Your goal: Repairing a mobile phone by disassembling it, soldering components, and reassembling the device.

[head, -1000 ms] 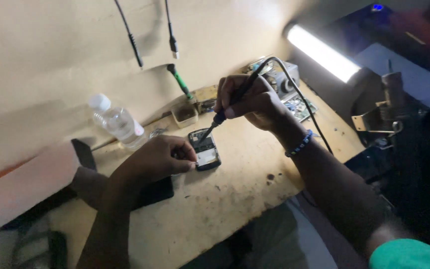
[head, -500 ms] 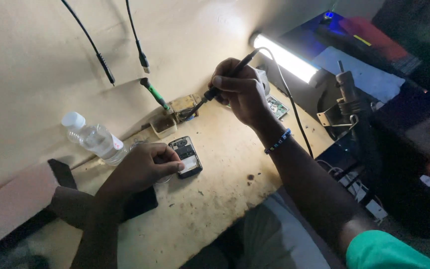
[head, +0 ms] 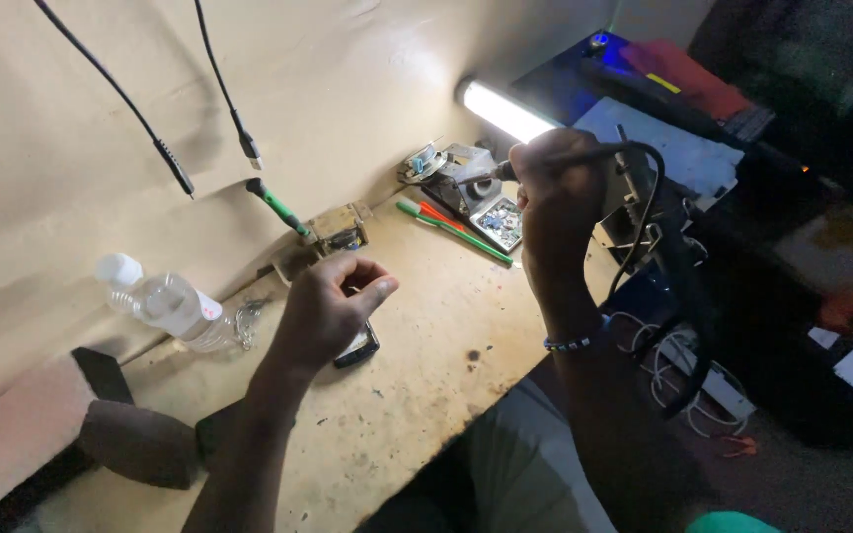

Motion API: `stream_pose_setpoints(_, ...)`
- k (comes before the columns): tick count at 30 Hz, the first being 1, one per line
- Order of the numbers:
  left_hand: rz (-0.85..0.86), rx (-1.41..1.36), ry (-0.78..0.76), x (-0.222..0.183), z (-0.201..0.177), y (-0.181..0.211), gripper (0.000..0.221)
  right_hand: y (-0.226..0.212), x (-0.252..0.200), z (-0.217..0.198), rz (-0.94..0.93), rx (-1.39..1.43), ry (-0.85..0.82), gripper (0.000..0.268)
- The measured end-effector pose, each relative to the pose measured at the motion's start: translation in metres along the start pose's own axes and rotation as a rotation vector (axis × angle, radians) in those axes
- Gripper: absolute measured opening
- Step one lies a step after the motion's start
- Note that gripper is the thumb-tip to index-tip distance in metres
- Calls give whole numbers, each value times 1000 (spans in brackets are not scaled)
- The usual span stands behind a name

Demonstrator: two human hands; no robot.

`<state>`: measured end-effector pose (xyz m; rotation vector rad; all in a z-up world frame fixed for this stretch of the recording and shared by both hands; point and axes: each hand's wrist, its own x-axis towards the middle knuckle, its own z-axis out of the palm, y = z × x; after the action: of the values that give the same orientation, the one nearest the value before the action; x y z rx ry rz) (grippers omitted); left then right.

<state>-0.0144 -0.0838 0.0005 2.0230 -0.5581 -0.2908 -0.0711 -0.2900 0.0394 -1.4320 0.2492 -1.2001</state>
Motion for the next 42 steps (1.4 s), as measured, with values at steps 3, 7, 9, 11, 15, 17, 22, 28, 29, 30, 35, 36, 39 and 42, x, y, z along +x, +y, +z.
stream_pose_setpoints(3, 64, -38, -11, 27, 33, -5, 15, 11, -2, -11, -114, -303, 29, 11)
stream_pose_setpoints(7, 35, -149, -41, 41, 68, 1, 19, 30, -9, -9, -220, -421, 89, 9)
stream_pose_setpoints(9, -52, -236, -32, 42, 82, 6, 26, 38, -8, -10, -160, -500, 98, 12)
stream_pose_setpoints(11, -67, -234, -17, 41, 86, 5, 27, 51, -9, -5, -108, -510, 83, 14)
stream_pose_setpoints(15, -91, -293, 26, 36, 88, 10, 28, 66, -4, 2, -25, -458, 10, 15)
stream_pose_setpoints(17, -79, -286, 25, 36, 91, 3, 27, 59, -9, 9, 49, -368, 9, 12)
stream_pose_setpoints(22, -9, -273, 39, 34, 93, 1, 26, 67, 0, 19, 255, -198, 76, 14)
stream_pose_setpoints(28, 34, -281, 67, 36, 94, -9, 26, 82, -5, 21, 330, -140, 191, 12)
stream_pose_setpoints(29, 57, -269, 69, 37, 95, -13, 25, 89, -6, 20, 344, -93, 187, 14)
stream_pose_setpoints(30, 81, -258, 70, 39, 96, -16, 25, 96, -7, 20, 358, -46, 183, 15)
stream_pose_setpoints(35, 74, -263, 64, 38, 95, -13, 23, 112, -4, 21, 380, 41, 166, 20)
stream_pose_setpoints(36, 56, -269, 61, 36, 93, -9, 23, 110, -4, 20, 409, 63, 145, 27)
stream_pose_setpoints(39, 54, -248, 48, 40, 79, -11, 22, 88, -13, 18, 532, 103, 103, 32)
stream_pose_setpoints(42, 71, -216, 83, 32, 42, 5, 23, 91, -31, 15, 690, 242, 53, 38)
